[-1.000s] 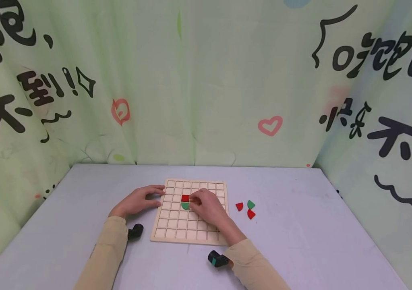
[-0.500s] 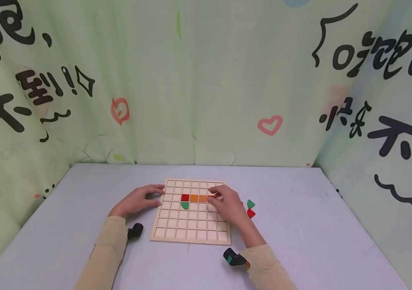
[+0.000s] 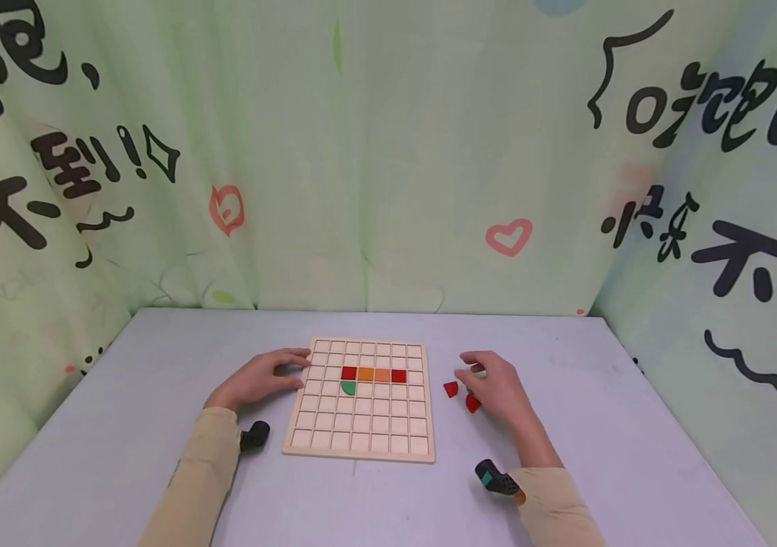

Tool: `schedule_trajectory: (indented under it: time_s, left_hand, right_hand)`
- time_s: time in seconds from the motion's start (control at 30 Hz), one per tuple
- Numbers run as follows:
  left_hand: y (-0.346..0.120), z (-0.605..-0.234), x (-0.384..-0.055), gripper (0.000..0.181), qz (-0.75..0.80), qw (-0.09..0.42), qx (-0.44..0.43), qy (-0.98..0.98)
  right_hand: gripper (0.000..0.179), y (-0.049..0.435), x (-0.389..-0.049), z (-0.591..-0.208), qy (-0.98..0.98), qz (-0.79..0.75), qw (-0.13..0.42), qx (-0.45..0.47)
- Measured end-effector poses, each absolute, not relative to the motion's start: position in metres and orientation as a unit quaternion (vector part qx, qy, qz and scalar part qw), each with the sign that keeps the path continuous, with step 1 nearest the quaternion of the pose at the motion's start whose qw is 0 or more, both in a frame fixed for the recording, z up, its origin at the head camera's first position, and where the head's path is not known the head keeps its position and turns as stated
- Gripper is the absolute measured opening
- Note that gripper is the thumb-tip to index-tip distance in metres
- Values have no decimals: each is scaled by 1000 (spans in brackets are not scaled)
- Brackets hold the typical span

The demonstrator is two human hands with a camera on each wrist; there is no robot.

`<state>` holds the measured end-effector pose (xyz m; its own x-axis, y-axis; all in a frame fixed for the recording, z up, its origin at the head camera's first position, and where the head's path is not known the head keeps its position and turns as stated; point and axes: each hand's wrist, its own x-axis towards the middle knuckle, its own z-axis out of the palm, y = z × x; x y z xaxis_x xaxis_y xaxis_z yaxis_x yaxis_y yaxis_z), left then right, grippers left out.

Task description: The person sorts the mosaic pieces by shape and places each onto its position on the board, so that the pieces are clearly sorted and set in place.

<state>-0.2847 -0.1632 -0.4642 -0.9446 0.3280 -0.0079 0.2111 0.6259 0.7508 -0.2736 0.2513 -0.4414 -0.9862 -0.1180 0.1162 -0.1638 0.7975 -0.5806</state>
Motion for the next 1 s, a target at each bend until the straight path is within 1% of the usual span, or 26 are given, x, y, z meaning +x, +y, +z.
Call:
schedule_trajectory:
  time_s: [0.2,0.47,0.6,0.8,0.9,1.0]
  left_hand:
    - [-162,-465,-285,39,408,75,147,898]
    - [-162,-464,-285,40,403,77,142,901]
    - [-162,-465,-285,39,403,74,144,901]
    - [-162,-466,-285,39,402,72,148,901]
    - [-163,-466,-285,39,405,73,148,899]
    - [-163,-465,-285,39,407,73,149,898]
  right_hand:
    - [43,274,-272,-441,-952,298,30,65]
    - [38,279,-271,-447,-954,286,7,89]
    - [33,278,-272,-450,-953,274,15,130]
    - [33,278,-271,-451,-944,271,25,188]
    - [31,277,-271,-451,-944,268,22,192]
    - [29,278,-271,-452,-948,266,24,175]
